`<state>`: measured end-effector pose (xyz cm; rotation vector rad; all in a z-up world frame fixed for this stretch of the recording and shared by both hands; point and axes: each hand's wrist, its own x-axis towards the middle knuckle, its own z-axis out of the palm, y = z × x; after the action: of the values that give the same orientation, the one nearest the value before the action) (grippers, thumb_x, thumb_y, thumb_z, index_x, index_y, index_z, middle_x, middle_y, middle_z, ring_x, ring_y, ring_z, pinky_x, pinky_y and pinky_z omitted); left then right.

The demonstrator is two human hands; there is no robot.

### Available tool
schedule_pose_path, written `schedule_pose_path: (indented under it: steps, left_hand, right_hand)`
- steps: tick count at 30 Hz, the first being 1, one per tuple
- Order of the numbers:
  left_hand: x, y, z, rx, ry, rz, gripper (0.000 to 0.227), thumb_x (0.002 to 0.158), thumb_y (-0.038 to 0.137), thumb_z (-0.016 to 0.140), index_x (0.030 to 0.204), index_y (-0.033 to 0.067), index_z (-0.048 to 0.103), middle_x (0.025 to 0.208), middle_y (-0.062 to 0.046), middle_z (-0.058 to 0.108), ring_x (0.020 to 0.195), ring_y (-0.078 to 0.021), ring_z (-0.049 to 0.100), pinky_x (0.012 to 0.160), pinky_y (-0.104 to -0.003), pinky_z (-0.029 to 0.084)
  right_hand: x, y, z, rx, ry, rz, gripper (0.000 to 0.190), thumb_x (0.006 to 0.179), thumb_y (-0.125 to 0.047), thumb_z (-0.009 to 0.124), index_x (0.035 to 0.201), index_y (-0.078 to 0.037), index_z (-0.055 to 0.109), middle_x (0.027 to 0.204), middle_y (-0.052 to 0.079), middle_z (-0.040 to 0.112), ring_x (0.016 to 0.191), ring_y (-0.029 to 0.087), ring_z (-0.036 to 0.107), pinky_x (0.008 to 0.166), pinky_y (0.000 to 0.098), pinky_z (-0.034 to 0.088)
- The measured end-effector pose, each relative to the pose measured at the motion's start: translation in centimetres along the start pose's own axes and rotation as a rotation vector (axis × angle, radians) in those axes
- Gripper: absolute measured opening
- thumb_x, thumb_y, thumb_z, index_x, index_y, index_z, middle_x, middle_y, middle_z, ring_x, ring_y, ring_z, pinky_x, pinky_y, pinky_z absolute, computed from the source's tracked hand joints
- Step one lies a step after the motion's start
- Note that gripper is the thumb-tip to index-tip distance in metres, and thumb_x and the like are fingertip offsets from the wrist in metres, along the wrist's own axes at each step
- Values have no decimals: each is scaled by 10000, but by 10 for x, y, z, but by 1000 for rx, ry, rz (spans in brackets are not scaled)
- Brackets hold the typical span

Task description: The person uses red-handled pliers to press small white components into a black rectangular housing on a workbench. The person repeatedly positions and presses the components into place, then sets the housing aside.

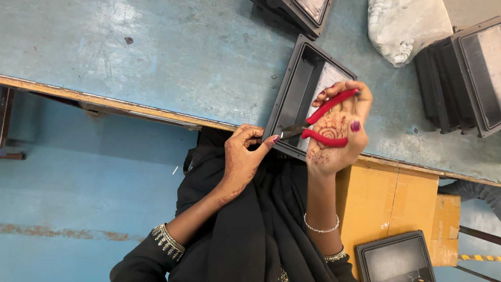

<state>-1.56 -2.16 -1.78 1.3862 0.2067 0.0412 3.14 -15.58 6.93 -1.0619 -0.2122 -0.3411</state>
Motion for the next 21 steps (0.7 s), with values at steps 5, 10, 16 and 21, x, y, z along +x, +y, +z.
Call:
schedule_pose_path:
  steps: [5, 10, 16, 21]
  left_hand:
    - [-2, 2, 2, -29, 13, -3, 262, 854, 135, 840, 946, -72, 708, 997, -47, 649, 847, -71, 665, 758, -218, 568]
    - [-1, 1, 1, 33, 25, 6, 278, 848, 150, 851, 943, -73, 715, 994, -56, 663, 846, -79, 653, 769, -226, 567]
    - [-1, 2, 3, 17, 51, 3, 286, 837, 141, 855, 959, -78, 717, 1004, -61, 672, 868, -90, 658, 784, -236, 563]
    - [2, 11, 1, 9, 3, -75, 290, 845, 147, 844, 975, -72, 707, 1011, -60, 667, 866, -95, 682, 791, -234, 575]
  right_hand:
    - [-14, 3, 7, -24, 5, -66, 660, 903, -413, 676, 1357, -5, 425, 1143, 149, 504, 1024, 205, 517, 959, 331, 436]
    - [-20, 12, 1, -43, -26, -105, 588, 887, -393, 682, 1292, -31, 456, 1001, 128, 503, 875, 182, 529, 802, 309, 459]
    - [-21, 26, 0, -174, 28, -174, 305, 969, -307, 594, 1046, -51, 447, 807, 73, 419, 672, 135, 423, 592, 284, 399]
    - [-2, 11, -22, -28, 44, -89, 283, 1007, -318, 494, 1025, -45, 424, 842, 104, 421, 715, 159, 421, 643, 302, 391]
